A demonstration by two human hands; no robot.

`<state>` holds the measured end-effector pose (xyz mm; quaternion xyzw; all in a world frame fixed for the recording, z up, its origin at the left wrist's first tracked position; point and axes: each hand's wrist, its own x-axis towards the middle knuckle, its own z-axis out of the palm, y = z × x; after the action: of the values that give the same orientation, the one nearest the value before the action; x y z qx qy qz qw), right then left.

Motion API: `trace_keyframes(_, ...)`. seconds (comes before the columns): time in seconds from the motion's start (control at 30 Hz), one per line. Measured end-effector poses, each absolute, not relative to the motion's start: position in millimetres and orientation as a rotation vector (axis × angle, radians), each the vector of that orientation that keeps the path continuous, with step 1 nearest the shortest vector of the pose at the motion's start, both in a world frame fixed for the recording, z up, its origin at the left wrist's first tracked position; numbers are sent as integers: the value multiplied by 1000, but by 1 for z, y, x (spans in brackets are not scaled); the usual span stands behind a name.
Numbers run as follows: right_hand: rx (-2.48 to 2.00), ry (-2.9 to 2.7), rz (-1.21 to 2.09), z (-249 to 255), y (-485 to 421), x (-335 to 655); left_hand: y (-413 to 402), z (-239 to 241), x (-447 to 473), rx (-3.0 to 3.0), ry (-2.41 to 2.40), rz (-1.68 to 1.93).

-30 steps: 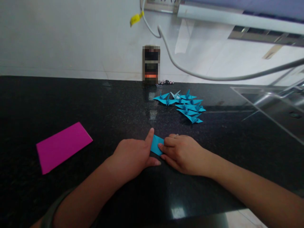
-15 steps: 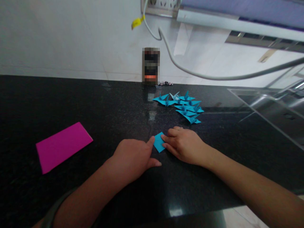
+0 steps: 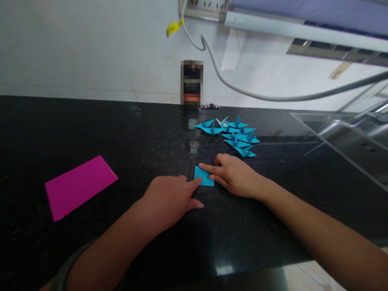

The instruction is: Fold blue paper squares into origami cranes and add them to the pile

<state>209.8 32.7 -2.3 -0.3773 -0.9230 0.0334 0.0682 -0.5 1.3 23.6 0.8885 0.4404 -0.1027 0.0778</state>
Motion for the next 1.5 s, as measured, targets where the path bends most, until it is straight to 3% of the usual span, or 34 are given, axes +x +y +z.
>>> trace_keyframes(0.3,-920,-2652,669,9,30,223,19,17,-10,2382,1257,-154)
trace_keyframes(1.1,-909,-2548,477,-7,31,206,30,-4,-3,2461,1331,399)
trace_keyframes(1.5,-1072,-2428,511,-12,32,199,31,-5,-2,2306,1267,415)
